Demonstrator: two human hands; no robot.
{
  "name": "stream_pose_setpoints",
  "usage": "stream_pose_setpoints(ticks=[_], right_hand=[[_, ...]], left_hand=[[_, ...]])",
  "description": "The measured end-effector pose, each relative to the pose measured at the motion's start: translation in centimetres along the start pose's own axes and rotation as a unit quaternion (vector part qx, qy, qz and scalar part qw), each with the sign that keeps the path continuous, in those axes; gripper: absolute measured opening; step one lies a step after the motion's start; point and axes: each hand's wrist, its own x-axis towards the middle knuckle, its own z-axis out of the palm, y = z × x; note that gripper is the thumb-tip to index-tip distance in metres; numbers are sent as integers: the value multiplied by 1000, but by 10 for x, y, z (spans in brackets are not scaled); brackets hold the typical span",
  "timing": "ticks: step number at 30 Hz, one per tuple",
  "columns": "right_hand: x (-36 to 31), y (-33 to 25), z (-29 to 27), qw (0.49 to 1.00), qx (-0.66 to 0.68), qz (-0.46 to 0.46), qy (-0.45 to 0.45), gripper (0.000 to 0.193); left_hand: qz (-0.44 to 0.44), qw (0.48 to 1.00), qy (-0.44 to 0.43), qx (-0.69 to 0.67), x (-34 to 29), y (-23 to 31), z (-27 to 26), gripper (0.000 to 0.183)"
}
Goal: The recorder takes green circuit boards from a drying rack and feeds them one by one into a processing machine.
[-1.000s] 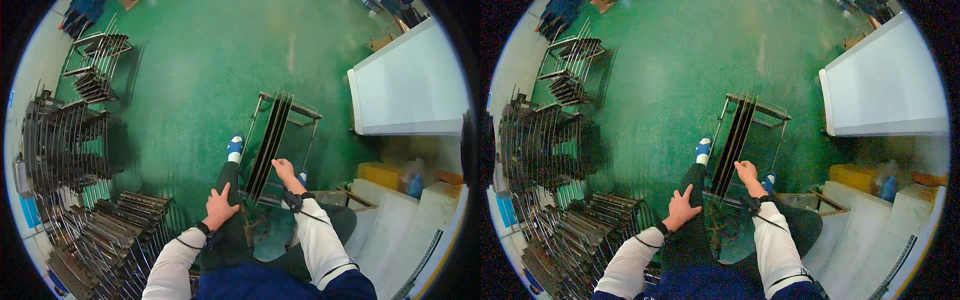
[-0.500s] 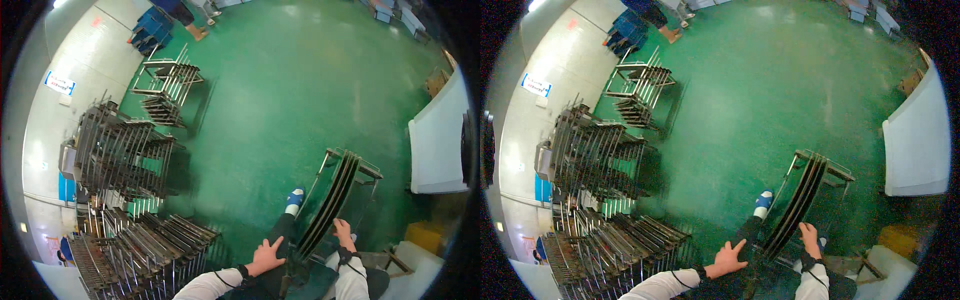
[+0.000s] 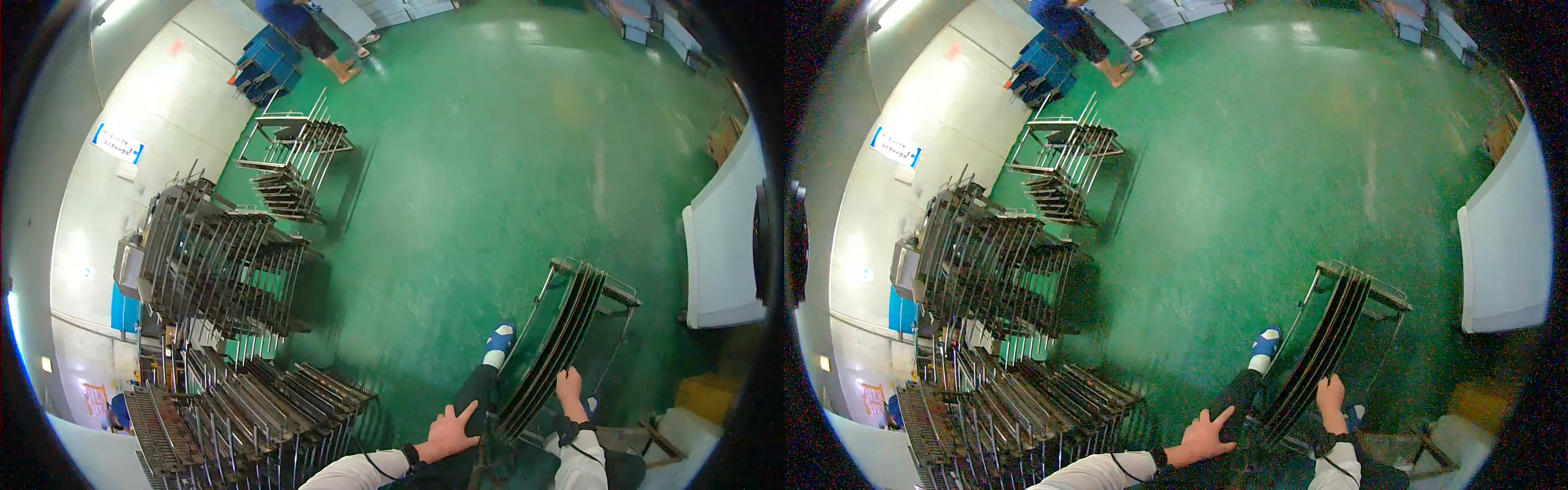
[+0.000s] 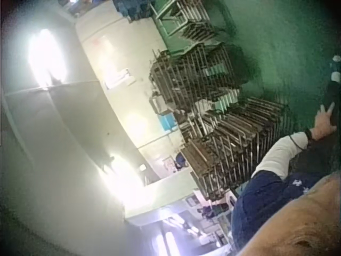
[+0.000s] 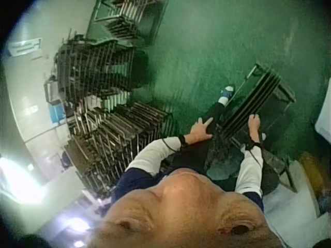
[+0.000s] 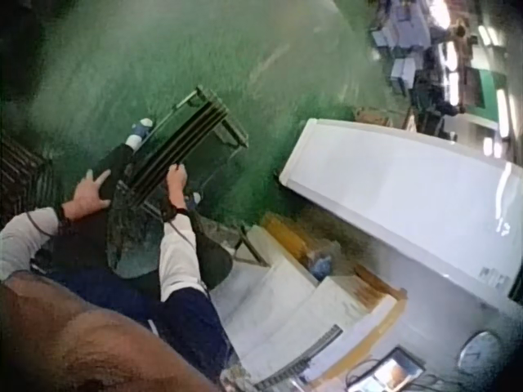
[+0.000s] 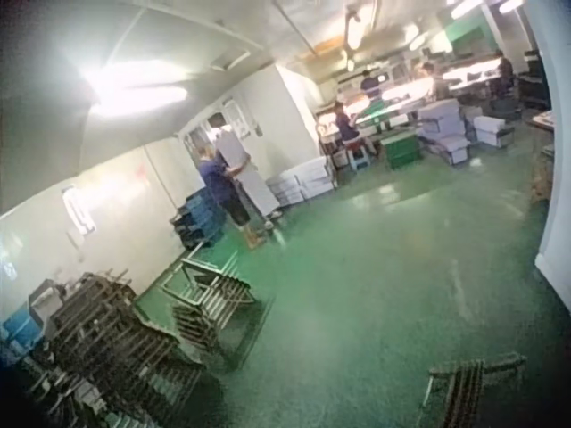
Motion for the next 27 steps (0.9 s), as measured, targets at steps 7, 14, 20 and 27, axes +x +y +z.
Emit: stream_pose_setpoints(ticks=[7, 14, 20, 27], right_hand=[[17, -24, -8, 985, -75, 137, -78, 34], [-2, -37, -46, 988, -85, 111, -64, 32], [-42, -53, -106, 996, -78, 50, 2, 27], [-106, -70, -228, 983, 162, 77, 32, 22]], left_hand=[[2, 1000, 0, 0, 0, 0, 3, 94], [7, 1000, 4, -9, -7, 2, 4, 94], [34, 998, 49, -23, -15, -6, 15, 92], [42, 995, 87, -25, -21, -11, 27, 90]])
